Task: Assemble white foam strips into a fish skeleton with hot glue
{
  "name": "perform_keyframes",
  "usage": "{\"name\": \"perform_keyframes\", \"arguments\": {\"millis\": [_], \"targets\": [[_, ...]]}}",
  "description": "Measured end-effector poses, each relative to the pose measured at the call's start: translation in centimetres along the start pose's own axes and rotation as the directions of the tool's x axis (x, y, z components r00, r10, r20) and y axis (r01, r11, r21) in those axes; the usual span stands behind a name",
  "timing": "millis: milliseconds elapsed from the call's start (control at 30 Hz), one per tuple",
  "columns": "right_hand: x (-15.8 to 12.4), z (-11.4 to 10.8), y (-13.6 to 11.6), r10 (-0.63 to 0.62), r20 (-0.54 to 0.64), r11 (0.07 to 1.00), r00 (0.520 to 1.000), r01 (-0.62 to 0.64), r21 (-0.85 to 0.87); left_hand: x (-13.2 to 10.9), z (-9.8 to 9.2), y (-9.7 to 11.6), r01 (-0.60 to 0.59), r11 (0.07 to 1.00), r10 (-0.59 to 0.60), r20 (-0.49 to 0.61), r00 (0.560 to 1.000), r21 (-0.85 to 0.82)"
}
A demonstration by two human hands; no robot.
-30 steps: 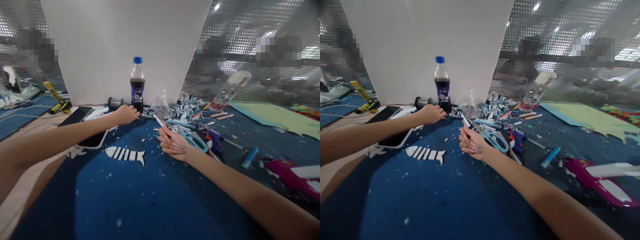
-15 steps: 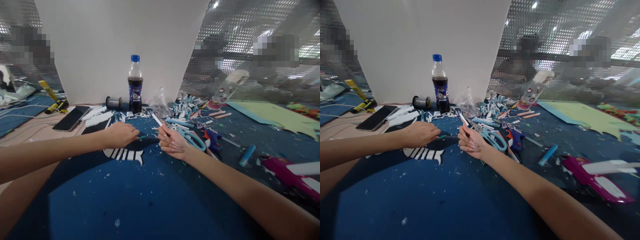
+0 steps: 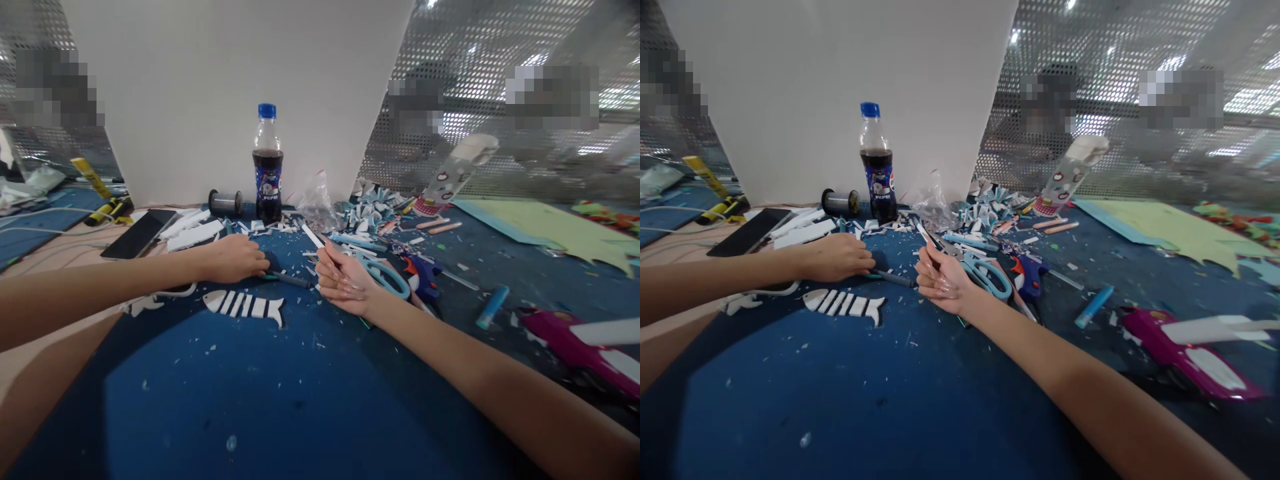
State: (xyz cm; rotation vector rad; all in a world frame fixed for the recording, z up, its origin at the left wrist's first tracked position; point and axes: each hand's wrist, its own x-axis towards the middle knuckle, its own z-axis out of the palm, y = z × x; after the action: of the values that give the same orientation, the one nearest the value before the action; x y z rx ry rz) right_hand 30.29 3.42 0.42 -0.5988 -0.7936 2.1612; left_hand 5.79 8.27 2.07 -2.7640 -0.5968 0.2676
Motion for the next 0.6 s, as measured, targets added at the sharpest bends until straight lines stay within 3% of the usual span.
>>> {"name": "perform_keyframes", "arguments": {"millis": [167, 400, 600], "targets": [[0.1, 0.0, 0.0, -0.005, 0.003, 1.0, 1.0, 0.005, 0.005, 1.9, 0.9, -1.8, 0.112, 0.993, -0.114, 0.029, 0.993, 0.044], [0.0, -0.2, 0.0, 0.0, 0.019, 1.0, 1.0, 0.0, 0.0, 4.6, 2.5, -4.7, 0.321, 0.944, -0.323, 0.018, 0.946, 0.073], [0.0, -0.3, 0.0, 0.015, 0.011, 1.0, 1.0, -0.015, -0.007, 3.3, 1.7, -4.3, 0.445, 0.896, -0.444, -0.056, 0.894, -0.004]]}}
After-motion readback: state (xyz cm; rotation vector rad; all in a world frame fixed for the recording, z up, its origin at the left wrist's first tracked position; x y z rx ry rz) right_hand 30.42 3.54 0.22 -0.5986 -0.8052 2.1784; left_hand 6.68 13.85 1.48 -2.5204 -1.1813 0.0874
